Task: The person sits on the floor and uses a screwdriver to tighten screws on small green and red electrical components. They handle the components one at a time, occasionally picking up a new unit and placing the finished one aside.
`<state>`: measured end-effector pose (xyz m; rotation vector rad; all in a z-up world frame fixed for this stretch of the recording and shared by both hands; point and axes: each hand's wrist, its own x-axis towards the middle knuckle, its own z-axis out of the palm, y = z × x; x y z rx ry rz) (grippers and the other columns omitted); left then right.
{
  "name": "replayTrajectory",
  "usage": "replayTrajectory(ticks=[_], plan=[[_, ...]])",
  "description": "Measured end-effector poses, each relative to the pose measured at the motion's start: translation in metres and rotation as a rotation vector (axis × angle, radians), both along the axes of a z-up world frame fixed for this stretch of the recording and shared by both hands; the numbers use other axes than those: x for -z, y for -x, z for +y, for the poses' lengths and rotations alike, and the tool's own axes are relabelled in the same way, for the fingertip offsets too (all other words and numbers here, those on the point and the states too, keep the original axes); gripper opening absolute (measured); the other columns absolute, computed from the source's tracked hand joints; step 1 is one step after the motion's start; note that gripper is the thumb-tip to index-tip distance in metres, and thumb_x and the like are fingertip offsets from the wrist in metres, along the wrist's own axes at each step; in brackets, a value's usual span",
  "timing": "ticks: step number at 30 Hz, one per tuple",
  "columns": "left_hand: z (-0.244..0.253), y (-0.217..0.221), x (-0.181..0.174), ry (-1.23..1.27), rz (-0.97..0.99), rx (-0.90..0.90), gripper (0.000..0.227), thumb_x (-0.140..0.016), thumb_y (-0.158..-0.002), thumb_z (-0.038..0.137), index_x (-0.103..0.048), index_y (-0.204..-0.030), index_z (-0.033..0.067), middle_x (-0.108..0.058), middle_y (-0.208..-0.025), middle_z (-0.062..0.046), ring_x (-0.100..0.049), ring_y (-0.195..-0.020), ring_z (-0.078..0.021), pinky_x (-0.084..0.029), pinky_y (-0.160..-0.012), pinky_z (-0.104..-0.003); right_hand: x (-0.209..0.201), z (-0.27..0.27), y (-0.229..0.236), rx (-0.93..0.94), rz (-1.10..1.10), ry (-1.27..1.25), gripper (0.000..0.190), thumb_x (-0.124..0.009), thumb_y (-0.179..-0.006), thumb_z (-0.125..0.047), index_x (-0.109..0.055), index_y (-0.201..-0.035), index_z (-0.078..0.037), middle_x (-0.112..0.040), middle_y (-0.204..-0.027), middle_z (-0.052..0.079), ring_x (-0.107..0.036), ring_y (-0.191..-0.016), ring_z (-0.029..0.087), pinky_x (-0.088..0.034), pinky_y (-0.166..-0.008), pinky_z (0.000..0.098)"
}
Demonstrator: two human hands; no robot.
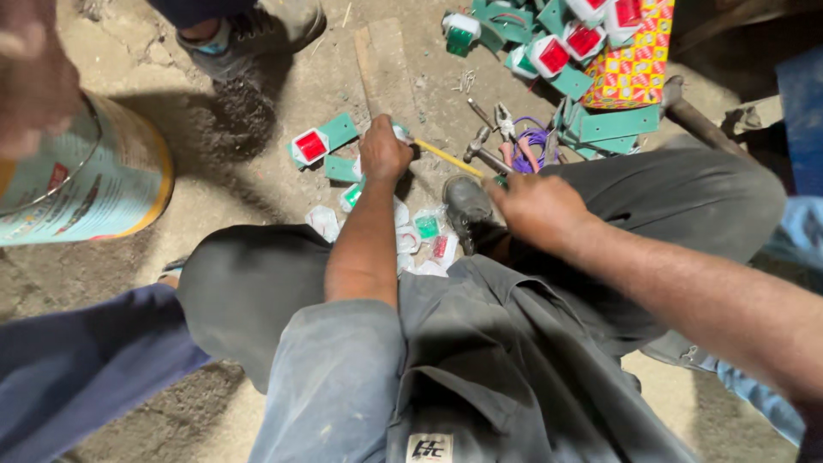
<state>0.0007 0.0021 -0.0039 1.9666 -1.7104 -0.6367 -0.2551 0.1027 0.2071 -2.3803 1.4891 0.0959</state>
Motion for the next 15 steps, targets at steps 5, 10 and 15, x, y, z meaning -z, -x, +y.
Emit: replayTrajectory(ticks=[5, 10, 15], plan=[[0.004, -0.002, 0.008, 0.055, -0.068, 0.129, 0.039, -0.074, -0.071, 0.007, -0.058, -0.106, 0.0045, -0.064, -0.108, -0.018, -0.062, -0.108, -0.0386, -0.046, -0.092, -0.052, 0.02, -0.013, 0.012, 1.076, -0.901, -0.865, 0.03, -0.068, -0.098, -0.014, -0.073, -0.125, -0.004, -0.065, -0.083, 0.006, -0.049, -0.058, 0.012, -0.036, -0.046, 0.0291], [0.004, 0.0, 0.002, 0.064, -0.061, 0.108, 0.036, -0.074, -0.077, 0.009, -0.058, -0.108, 0.0044, -0.064, -0.109, -0.018, -0.063, -0.108, -0.0386, -0.046, -0.092, -0.053, 0.02, 0.01, 0.012, 0.489, -0.37, -0.168, 0.028, -0.07, -0.098, -0.017, -0.071, -0.125, -0.007, -0.067, -0.086, 0.007, -0.056, -0.063, 0.014, -0.044, -0.053, 0.0307], [-0.003, 0.005, -0.002, -0.06, -0.049, 0.05, 0.047, -0.081, -0.069, 0.02, -0.057, -0.106, 0.0032, -0.063, -0.106, -0.019, -0.062, -0.105, -0.0396, -0.044, -0.092, -0.055, -0.011, 0.018, -0.004, 0.115, -0.094, 0.004, 0.03, -0.065, -0.101, -0.019, -0.07, -0.129, -0.012, -0.064, -0.083, 0.01, -0.052, -0.059, 0.018, -0.04, -0.047, 0.0327]])
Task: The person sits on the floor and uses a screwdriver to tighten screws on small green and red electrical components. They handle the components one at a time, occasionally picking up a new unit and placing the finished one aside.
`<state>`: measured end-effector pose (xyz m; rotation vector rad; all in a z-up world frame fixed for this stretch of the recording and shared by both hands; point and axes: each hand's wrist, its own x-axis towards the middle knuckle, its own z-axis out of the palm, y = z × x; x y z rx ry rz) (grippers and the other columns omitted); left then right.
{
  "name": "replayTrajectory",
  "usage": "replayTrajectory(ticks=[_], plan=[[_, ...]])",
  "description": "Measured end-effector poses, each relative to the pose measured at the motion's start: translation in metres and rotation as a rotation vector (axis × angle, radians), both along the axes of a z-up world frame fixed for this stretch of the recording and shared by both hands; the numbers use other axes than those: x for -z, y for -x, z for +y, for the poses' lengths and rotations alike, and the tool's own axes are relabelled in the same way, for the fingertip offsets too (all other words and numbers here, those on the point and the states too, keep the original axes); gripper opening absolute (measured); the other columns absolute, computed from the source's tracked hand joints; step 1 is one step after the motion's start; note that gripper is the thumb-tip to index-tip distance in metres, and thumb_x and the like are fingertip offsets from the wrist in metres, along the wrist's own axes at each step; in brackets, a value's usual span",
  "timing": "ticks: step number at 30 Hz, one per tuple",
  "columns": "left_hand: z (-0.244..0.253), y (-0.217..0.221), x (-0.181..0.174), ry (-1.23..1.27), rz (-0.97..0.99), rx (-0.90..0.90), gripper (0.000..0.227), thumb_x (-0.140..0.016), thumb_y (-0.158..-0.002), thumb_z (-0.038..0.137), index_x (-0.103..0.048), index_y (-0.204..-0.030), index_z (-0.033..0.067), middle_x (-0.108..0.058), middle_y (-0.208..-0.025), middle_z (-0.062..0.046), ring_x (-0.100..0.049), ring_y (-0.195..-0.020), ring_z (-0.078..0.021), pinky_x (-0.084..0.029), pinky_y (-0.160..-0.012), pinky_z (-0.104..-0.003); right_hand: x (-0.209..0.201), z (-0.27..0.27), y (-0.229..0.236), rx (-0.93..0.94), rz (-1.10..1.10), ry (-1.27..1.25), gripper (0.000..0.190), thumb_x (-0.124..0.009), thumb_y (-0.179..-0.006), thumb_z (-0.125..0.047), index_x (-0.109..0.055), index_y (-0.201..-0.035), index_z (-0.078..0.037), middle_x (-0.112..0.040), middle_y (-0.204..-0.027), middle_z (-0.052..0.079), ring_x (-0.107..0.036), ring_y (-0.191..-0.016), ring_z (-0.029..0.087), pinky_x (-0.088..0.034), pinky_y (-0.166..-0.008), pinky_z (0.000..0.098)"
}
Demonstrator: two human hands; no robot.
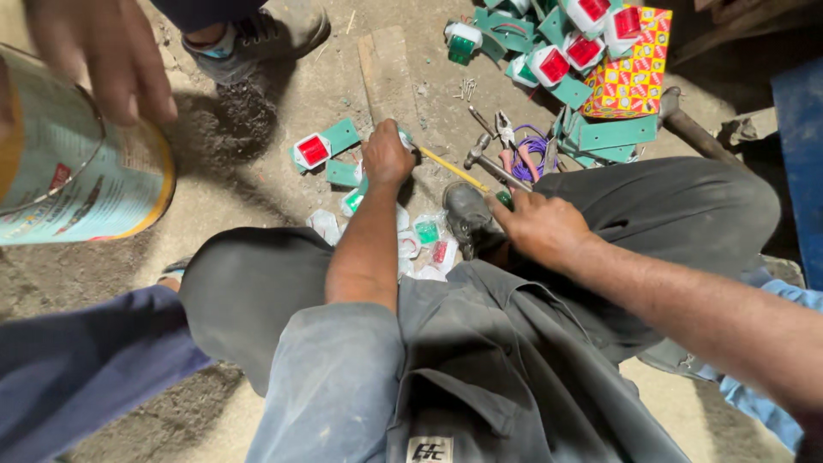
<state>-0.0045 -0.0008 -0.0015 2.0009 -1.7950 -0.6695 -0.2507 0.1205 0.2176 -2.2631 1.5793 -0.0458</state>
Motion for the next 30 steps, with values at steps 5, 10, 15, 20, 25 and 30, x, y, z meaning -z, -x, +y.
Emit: replayTrajectory(ticks=[5, 10, 15, 20, 25, 30], plan=[[0.006, -0.002, 0.004, 0.048, -0.042, 0.05, 0.04, -0.077, -0.074, 0.011, -0.058, -0.109, 0.0063, -0.065, -0.112, -0.016, -0.063, -0.111, -0.0373, -0.046, -0.093, -0.051, -0.005, -0.012, -0.019, 0.591, -0.358, -0.676, 0.033, -0.06, -0.103, -0.02, -0.068, -0.134, -0.016, -0.061, -0.081, 0.012, -0.049, -0.054, 0.022, -0.036, -0.041, 0.0346], [0.002, -0.002, -0.006, 0.066, -0.007, 0.085, 0.046, -0.08, -0.07, 0.013, -0.057, -0.109, 0.0045, -0.065, -0.11, -0.019, -0.063, -0.107, -0.0382, -0.046, -0.092, -0.051, -0.009, -0.013, -0.004, 0.885, -0.961, -0.905, 0.036, -0.06, -0.101, -0.013, -0.069, -0.136, -0.006, -0.062, -0.082, 0.005, -0.049, -0.055, 0.013, -0.033, -0.038, 0.0264], [0.0, -0.004, -0.001, -0.006, -0.02, -0.001, 0.042, -0.077, -0.074, 0.012, -0.057, -0.11, 0.0046, -0.065, -0.11, -0.018, -0.064, -0.106, -0.0375, -0.045, -0.093, -0.053, -0.005, -0.001, -0.007, -0.042, 0.032, 0.055, 0.037, -0.065, -0.093, -0.023, -0.068, -0.129, -0.013, -0.067, -0.082, 0.014, -0.066, -0.067, 0.026, -0.05, -0.053, 0.041], [0.003, -0.003, 0.012, 0.111, -0.036, 0.043, 0.038, -0.075, -0.075, 0.008, -0.057, -0.108, 0.0052, -0.065, -0.11, -0.017, -0.064, -0.108, -0.0373, -0.047, -0.091, -0.052, 0.016, -0.012, 0.002, 0.478, -0.466, -0.526, 0.036, -0.068, -0.095, -0.022, -0.069, -0.13, -0.015, -0.069, -0.087, 0.015, -0.068, -0.07, 0.026, -0.052, -0.06, 0.0392], [0.004, -0.005, 0.006, 0.102, -0.024, 0.119, 0.041, -0.075, -0.069, 0.008, -0.058, -0.106, 0.0053, -0.063, -0.11, -0.016, -0.062, -0.109, -0.0367, -0.046, -0.092, -0.052, 0.031, -0.013, 0.023, 0.812, -0.769, -0.82, 0.035, -0.068, -0.097, -0.024, -0.067, -0.131, -0.018, -0.07, -0.093, 0.014, -0.069, -0.074, 0.029, -0.054, -0.062, 0.0411], [0.002, -0.007, 0.002, 0.069, -0.028, 0.038, 0.037, -0.073, -0.072, 0.007, -0.058, -0.106, 0.0057, -0.064, -0.11, -0.016, -0.061, -0.111, -0.0366, -0.045, -0.093, -0.051, 0.032, 0.004, 0.014, 0.024, -0.031, 0.185, 0.034, -0.069, -0.099, -0.026, -0.065, -0.132, -0.021, -0.071, -0.099, 0.013, -0.07, -0.078, 0.032, -0.056, -0.065, 0.0429]])
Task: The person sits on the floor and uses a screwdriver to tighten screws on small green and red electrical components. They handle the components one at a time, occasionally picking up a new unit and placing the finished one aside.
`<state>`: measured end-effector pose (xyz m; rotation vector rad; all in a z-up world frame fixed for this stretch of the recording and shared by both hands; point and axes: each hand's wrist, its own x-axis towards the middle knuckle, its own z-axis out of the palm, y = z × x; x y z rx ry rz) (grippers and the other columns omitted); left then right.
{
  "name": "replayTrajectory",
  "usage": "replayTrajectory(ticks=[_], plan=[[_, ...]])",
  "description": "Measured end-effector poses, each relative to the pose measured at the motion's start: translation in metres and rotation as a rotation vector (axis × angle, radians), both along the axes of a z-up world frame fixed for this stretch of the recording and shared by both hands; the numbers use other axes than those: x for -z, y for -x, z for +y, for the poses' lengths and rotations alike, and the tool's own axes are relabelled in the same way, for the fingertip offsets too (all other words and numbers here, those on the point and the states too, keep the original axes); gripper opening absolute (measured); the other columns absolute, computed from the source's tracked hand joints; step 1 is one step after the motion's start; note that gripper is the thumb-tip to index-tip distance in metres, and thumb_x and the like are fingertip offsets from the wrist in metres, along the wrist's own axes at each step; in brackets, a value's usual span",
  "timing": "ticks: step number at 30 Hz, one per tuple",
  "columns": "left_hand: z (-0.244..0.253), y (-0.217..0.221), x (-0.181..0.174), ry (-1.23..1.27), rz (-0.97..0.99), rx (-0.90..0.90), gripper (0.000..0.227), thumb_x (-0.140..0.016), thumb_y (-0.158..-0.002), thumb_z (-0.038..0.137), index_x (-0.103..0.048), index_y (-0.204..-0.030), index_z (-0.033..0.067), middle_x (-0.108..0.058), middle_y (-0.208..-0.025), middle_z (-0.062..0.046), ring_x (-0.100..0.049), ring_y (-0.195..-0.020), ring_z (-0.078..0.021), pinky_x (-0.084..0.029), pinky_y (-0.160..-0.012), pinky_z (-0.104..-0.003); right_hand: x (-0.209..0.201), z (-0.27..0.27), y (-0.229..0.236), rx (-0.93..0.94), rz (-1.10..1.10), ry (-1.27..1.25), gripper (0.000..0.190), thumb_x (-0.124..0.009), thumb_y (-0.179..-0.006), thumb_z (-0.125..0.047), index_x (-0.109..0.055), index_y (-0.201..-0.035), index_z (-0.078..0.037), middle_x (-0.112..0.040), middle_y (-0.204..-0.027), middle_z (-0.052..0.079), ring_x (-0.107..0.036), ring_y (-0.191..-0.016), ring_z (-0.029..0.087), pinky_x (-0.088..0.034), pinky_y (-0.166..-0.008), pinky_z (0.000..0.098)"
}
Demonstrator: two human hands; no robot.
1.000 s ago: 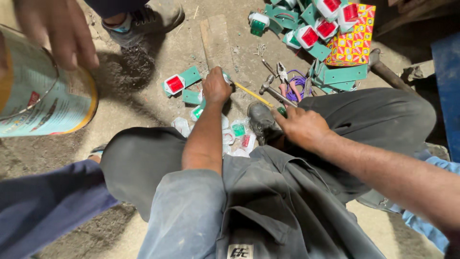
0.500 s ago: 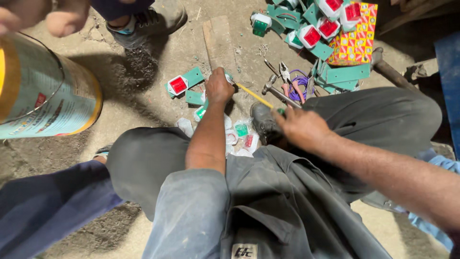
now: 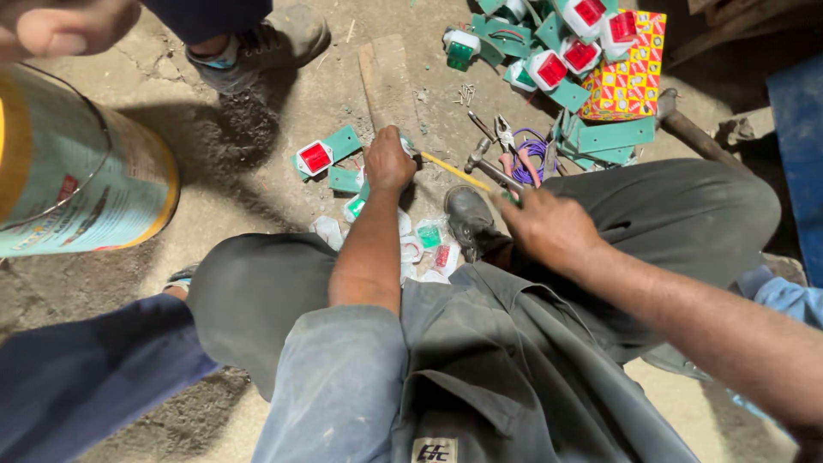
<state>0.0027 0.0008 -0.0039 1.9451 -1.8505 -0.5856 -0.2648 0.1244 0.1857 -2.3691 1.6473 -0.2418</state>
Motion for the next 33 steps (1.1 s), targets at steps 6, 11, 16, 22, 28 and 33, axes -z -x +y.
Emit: replayTrajectory(ticks=[6, 11, 16, 22, 28, 33], plan=[[0.01, 0.0, 0.012, 0.059, 0.031, 0.012, 0.034, -0.074, -0.076, 0.009, -0.058, -0.106, 0.0058, -0.064, -0.11, -0.016, -0.062, -0.112, -0.0369, -0.046, -0.094, -0.049, 0.002, -0.013, -0.002, 0.286, -0.404, -0.527, 0.035, -0.066, -0.096, -0.022, -0.065, -0.131, -0.022, -0.07, -0.097, 0.012, -0.07, -0.077, 0.031, -0.057, -0.063, 0.042], [0.005, -0.001, 0.001, 0.052, 0.016, 0.066, 0.038, -0.076, -0.072, 0.01, -0.058, -0.105, 0.0054, -0.064, -0.107, -0.017, -0.062, -0.108, -0.0376, -0.045, -0.091, -0.052, -0.01, -0.027, 0.004, 0.584, -0.771, -0.823, 0.039, -0.067, -0.093, -0.022, -0.063, -0.132, -0.021, -0.069, -0.098, 0.013, -0.07, -0.077, 0.031, -0.057, -0.063, 0.0413], [-0.005, -0.001, 0.01, -0.016, 0.015, -0.039, 0.038, -0.074, -0.075, 0.011, -0.058, -0.109, 0.0052, -0.065, -0.107, -0.018, -0.063, -0.104, -0.0395, -0.047, -0.089, -0.054, -0.016, -0.008, -0.01, -0.139, 0.057, -0.044, 0.042, -0.067, -0.091, -0.022, -0.062, -0.133, -0.019, -0.069, -0.1, 0.013, -0.071, -0.078, 0.03, -0.057, -0.062, 0.0407], [0.013, -0.005, 0.028, 0.109, 0.049, 0.014, 0.043, -0.077, -0.072, 0.012, -0.058, -0.109, 0.0029, -0.065, -0.109, -0.022, -0.062, -0.103, -0.0428, -0.048, -0.09, -0.054, 0.004, -0.014, -0.009, 0.579, -0.695, -0.842, 0.046, -0.068, -0.089, -0.022, -0.06, -0.134, -0.017, -0.069, -0.102, 0.014, -0.071, -0.078, 0.03, -0.057, -0.062, 0.0399], [0.005, -0.006, 0.004, -0.042, 0.023, 0.01, 0.048, -0.08, -0.07, 0.014, -0.058, -0.11, 0.0029, -0.066, -0.108, -0.021, -0.064, -0.106, -0.0405, -0.049, -0.092, -0.053, -0.001, -0.019, -0.005, 0.646, -0.803, -0.848, 0.05, -0.068, -0.086, -0.022, -0.058, -0.135, -0.015, -0.068, -0.104, 0.015, -0.071, -0.078, 0.029, -0.058, -0.061, 0.0392], [0.0, 0.001, -0.012, -0.125, 0.047, -0.024, 0.054, -0.086, -0.067, 0.022, -0.057, -0.108, 0.0024, -0.065, -0.107, -0.022, -0.062, -0.104, -0.0419, -0.047, -0.09, -0.053, -0.039, -0.01, -0.013, -0.159, 0.11, 0.047, 0.053, -0.069, -0.084, -0.022, -0.056, -0.135, -0.013, -0.068, -0.105, 0.015, -0.071, -0.078, 0.029, -0.058, -0.06, 0.0386]])
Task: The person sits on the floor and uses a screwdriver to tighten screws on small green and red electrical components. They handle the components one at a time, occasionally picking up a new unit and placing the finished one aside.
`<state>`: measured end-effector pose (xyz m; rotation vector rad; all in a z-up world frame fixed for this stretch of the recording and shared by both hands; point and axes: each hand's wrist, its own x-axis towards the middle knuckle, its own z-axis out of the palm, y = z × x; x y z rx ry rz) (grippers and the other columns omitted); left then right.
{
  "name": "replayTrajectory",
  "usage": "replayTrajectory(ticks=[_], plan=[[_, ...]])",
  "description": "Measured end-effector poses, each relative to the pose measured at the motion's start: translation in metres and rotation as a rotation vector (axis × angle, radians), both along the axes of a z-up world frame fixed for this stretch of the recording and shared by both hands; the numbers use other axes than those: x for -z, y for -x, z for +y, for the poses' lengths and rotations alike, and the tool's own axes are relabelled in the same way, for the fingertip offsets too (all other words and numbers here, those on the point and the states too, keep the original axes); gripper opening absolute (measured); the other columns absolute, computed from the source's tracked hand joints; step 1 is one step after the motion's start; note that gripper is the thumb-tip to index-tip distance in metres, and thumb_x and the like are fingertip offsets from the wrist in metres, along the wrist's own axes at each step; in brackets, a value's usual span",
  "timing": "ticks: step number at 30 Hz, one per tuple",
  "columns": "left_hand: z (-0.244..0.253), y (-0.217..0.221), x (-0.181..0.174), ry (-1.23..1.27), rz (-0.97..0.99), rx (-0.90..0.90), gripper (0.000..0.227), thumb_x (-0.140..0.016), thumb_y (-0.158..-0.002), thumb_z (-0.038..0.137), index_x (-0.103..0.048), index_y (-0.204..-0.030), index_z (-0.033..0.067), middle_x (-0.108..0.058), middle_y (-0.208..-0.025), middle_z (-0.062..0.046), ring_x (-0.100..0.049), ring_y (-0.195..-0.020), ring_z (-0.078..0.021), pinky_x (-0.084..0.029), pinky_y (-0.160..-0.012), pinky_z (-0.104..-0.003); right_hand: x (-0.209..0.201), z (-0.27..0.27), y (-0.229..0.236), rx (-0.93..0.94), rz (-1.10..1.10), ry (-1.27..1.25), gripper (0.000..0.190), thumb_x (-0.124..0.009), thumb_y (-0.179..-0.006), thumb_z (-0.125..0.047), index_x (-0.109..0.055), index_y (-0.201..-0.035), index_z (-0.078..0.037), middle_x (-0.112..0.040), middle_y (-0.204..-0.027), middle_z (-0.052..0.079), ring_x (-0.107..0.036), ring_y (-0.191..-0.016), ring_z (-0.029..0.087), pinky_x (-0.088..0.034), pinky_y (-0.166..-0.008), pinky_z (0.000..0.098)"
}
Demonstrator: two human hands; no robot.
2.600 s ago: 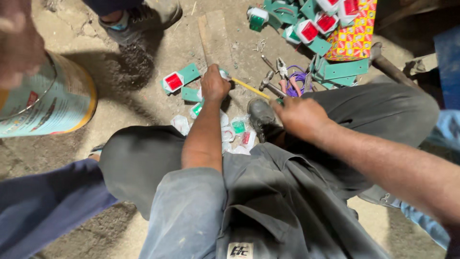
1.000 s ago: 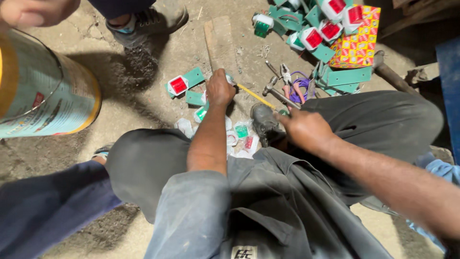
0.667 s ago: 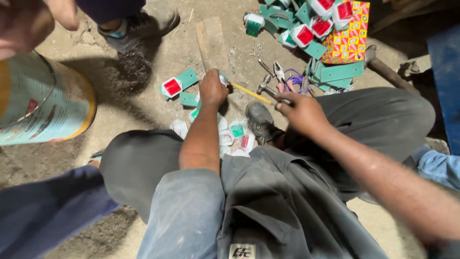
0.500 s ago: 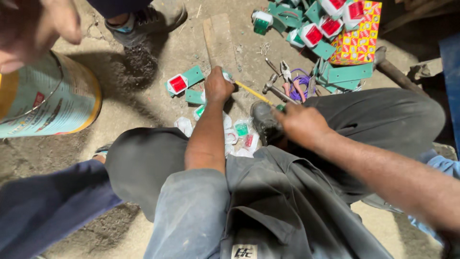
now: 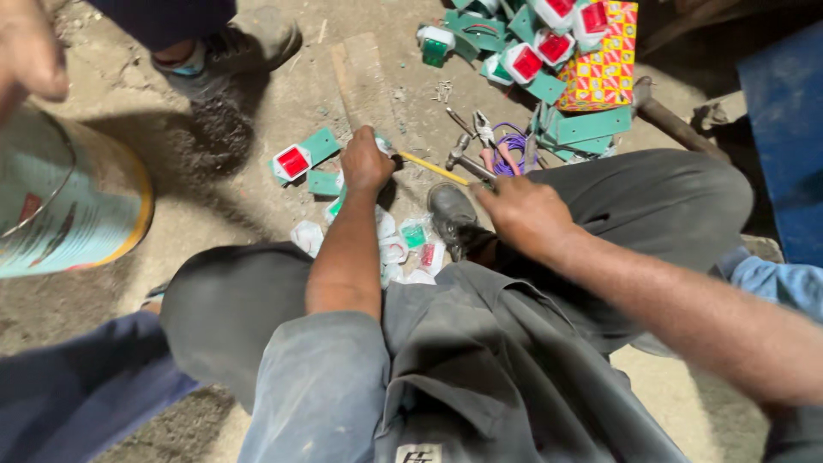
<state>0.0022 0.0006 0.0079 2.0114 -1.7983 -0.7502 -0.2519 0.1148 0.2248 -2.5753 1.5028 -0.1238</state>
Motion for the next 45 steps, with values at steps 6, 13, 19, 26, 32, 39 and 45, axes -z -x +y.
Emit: replayTrajectory(ticks=[6, 13, 19, 26, 32, 39, 45], plan=[[0.004, -0.007, 0.017, 0.124, 0.006, 0.028, 0.046, -0.081, -0.072, 0.014, -0.058, -0.11, 0.0019, -0.065, -0.109, -0.022, -0.063, -0.105, -0.0416, -0.047, -0.093, -0.052, 0.009, 0.003, -0.012, -0.109, -0.008, -0.142, 0.047, -0.063, -0.093, -0.015, -0.056, -0.14, -0.016, -0.067, -0.1, 0.015, -0.072, -0.078, 0.032, -0.059, -0.064, 0.041], [-0.001, -0.001, 0.009, 0.104, -0.043, 0.081, 0.045, -0.08, -0.07, 0.012, -0.058, -0.108, 0.0035, -0.064, -0.11, -0.019, -0.062, -0.11, -0.0393, -0.045, -0.094, -0.053, 0.026, -0.009, 0.008, 0.765, -0.853, -0.943, 0.048, -0.066, -0.089, -0.021, -0.059, -0.137, -0.017, -0.068, -0.1, 0.016, -0.071, -0.076, 0.03, -0.059, -0.06, 0.0405], [-0.001, -0.003, 0.008, 0.079, -0.017, 0.008, 0.046, -0.079, -0.071, 0.012, -0.058, -0.111, 0.0031, -0.065, -0.108, -0.02, -0.063, -0.105, -0.041, -0.047, -0.091, -0.053, 0.014, -0.006, 0.007, -0.076, 0.003, 0.027, 0.049, -0.068, -0.087, -0.021, -0.062, -0.135, -0.016, -0.068, -0.097, 0.016, -0.069, -0.073, 0.03, -0.058, -0.057, 0.0413], [0.003, -0.005, 0.027, 0.218, -0.033, 0.085, 0.04, -0.077, -0.071, 0.009, -0.058, -0.106, 0.0035, -0.064, -0.105, -0.019, -0.063, -0.104, -0.0407, -0.047, -0.09, -0.053, 0.043, -0.008, 0.01, 0.536, -0.671, -0.71, 0.035, -0.071, -0.095, -0.011, -0.072, -0.13, -0.009, -0.073, -0.084, 0.012, -0.064, -0.069, 0.02, -0.054, -0.062, 0.0366], [0.004, -0.004, 0.012, 0.164, -0.047, 0.117, 0.044, -0.078, -0.069, 0.01, -0.058, -0.108, 0.0036, -0.065, -0.107, -0.019, -0.063, -0.106, -0.0402, -0.045, -0.089, -0.054, 0.016, -0.021, 0.006, 0.752, -0.75, -0.79, 0.039, -0.068, -0.094, -0.019, -0.069, -0.13, -0.007, -0.071, -0.091, 0.015, -0.056, -0.063, 0.021, -0.042, -0.05, 0.035], [0.001, -0.006, 0.034, 0.219, 0.05, -0.023, 0.038, -0.075, -0.072, 0.01, -0.059, -0.106, 0.0028, -0.066, -0.107, -0.021, -0.063, -0.102, -0.0434, -0.048, -0.092, -0.051, 0.007, -0.007, -0.011, 0.036, 0.099, -0.21, 0.038, -0.07, -0.087, -0.018, -0.07, -0.125, -0.017, -0.07, -0.087, 0.015, -0.069, -0.072, 0.033, -0.055, -0.059, 0.0461], [-0.004, -0.007, 0.033, 0.227, -0.057, 0.162, 0.044, -0.077, -0.066, 0.012, -0.059, -0.104, -0.0007, -0.064, -0.101, -0.023, -0.063, -0.1, -0.0435, -0.046, -0.087, -0.054, 0.044, -0.018, 0.009, 0.902, -0.842, -0.923, 0.035, -0.072, -0.092, -0.014, -0.076, -0.126, -0.008, -0.071, -0.085, 0.008, -0.056, -0.065, 0.018, -0.041, -0.055, 0.0356]])
